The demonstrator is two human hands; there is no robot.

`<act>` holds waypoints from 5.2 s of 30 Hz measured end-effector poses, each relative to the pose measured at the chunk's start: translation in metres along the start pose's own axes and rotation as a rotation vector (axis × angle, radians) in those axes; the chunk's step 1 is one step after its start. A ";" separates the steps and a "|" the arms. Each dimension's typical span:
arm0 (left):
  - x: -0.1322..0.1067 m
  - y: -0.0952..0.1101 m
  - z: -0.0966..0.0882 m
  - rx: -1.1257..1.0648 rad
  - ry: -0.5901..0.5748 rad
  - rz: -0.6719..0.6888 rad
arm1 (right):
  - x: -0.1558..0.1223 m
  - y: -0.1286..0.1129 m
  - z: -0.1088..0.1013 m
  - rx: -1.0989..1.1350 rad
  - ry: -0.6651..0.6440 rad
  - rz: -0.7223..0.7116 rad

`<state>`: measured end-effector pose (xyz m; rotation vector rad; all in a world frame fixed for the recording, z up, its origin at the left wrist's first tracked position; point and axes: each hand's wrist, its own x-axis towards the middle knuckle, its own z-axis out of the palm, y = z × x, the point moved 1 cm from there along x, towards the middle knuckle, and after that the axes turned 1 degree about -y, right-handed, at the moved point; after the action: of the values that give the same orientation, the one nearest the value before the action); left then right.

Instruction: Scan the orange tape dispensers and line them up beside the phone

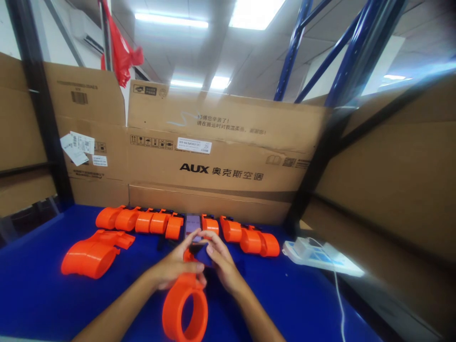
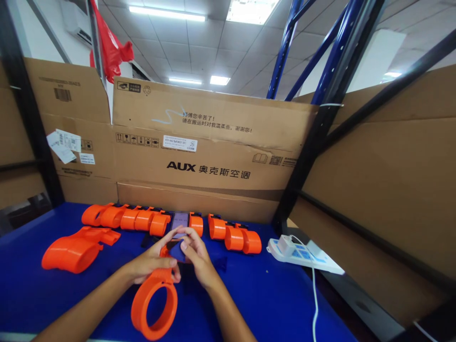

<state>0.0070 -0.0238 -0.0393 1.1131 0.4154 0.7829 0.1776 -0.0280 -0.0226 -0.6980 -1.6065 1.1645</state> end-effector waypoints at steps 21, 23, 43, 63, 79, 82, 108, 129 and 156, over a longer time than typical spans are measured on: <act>0.016 -0.005 -0.009 0.084 0.196 0.121 | 0.008 0.017 0.005 -0.135 0.145 -0.060; 0.017 -0.003 -0.010 0.069 0.243 0.126 | 0.008 0.015 0.001 -0.222 0.194 -0.080; 0.021 -0.006 -0.010 -0.062 0.261 0.101 | 0.000 0.022 -0.034 -1.149 0.275 -0.018; 0.024 0.002 -0.016 -0.176 0.410 0.312 | 0.010 0.023 -0.010 -0.094 0.352 0.025; 0.023 0.000 -0.020 -0.035 0.520 0.462 | 0.007 0.011 -0.016 -0.151 0.198 -0.093; 0.020 0.002 -0.017 0.010 0.522 0.440 | 0.006 0.010 -0.018 -0.236 0.207 -0.119; 0.014 0.007 -0.013 0.016 0.483 0.405 | 0.004 0.005 -0.018 -0.263 0.200 -0.085; 0.013 0.013 -0.013 0.310 0.479 0.601 | -0.008 -0.003 -0.017 -1.029 0.175 -0.472; 0.012 0.004 -0.014 0.050 0.306 0.326 | 0.002 -0.005 -0.021 -0.139 0.180 0.015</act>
<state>0.0046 -0.0047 -0.0405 1.1250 0.5184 1.2449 0.1973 -0.0207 -0.0164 -0.8806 -1.5413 0.9778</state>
